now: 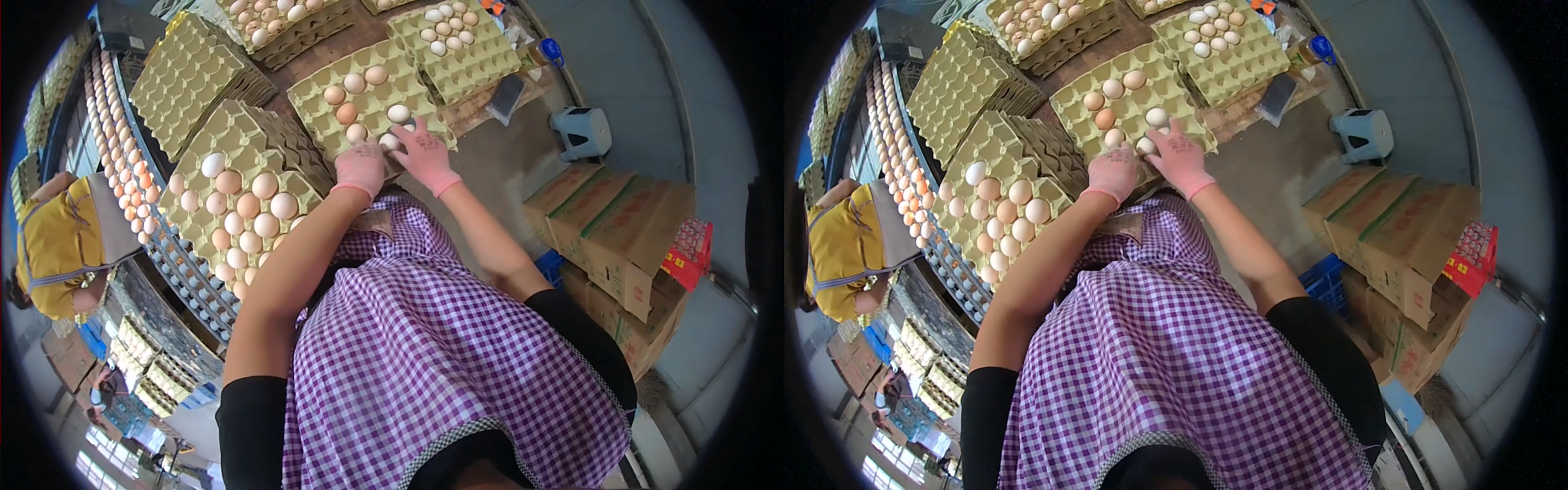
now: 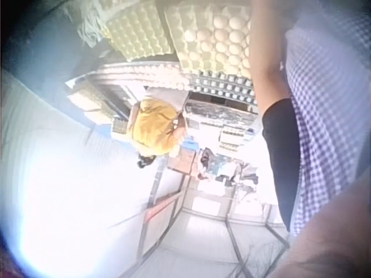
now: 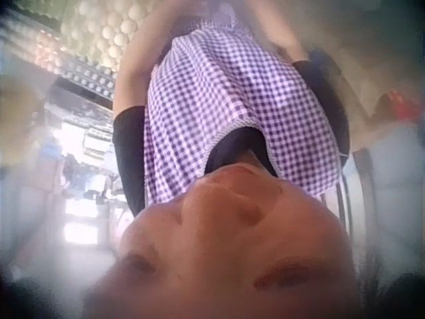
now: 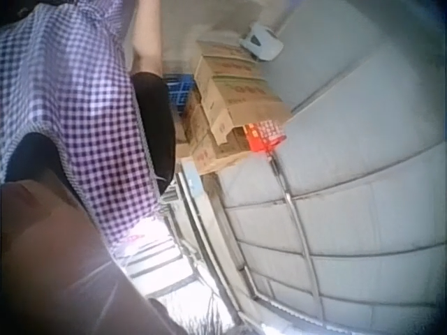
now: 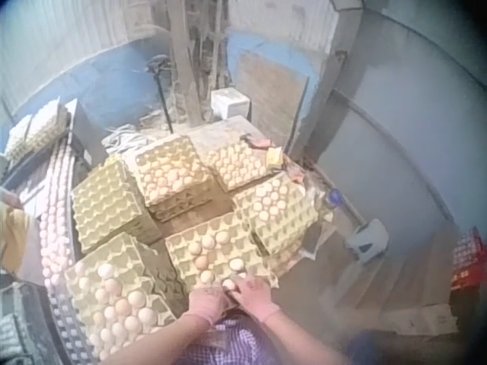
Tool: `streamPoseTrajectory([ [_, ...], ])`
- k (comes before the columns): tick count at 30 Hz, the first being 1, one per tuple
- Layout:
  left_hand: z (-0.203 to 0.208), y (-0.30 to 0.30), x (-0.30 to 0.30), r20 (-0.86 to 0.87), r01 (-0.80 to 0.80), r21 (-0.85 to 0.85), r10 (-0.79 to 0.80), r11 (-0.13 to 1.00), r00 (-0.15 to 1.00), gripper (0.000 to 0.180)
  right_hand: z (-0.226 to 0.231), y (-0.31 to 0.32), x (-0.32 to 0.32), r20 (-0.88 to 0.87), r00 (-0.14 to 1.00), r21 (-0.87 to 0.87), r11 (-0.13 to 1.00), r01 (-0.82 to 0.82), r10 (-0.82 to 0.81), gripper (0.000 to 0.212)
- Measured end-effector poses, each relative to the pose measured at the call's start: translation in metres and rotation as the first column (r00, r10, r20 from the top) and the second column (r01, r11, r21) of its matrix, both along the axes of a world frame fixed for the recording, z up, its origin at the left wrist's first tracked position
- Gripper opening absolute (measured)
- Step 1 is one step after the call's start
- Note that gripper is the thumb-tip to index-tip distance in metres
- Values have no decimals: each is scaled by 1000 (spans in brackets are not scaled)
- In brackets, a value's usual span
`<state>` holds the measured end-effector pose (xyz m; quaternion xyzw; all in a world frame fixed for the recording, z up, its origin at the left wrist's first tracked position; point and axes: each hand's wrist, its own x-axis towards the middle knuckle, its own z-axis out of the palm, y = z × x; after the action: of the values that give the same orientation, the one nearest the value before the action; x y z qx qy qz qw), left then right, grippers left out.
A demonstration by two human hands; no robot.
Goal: The person sorts and packs eggs by picking them up and placing them into cardboard egg trays by hand, then stacks the filled trays.
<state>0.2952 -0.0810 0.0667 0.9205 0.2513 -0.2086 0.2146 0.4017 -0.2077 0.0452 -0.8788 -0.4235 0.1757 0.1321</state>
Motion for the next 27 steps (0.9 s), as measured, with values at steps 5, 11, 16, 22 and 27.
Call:
streamPoseTrajectory([
  [5, -11, 26, 5, 6, -193, 55, 193, 980, 981, 42, -1, 16, 23, -204, 978, 230, 970, 82, -35, 43],
  [11, -37, 86, 23, 330, -665, -182, 682, 724, 653, 40, 12, 63, 28, -338, 937, 195, 981, -23, 89, 50],
  [16, -49, 85, 36, 27, -685, 209, 696, 698, 718, 58, -26, 98, 59, -75, 987, 447, 890, -93, 141, 42],
  [22, 76, 27, -35, 652, -464, -410, 608, 786, 453, 33, 30, 99, 36, -264, 922, 553, 828, -96, 283, 40],
  [27, 119, 51, -194, 762, -656, 41, 401, 753, 508, 48, 110, 133, -60, -62, 743, 600, 620, -506, 666, 48],
])
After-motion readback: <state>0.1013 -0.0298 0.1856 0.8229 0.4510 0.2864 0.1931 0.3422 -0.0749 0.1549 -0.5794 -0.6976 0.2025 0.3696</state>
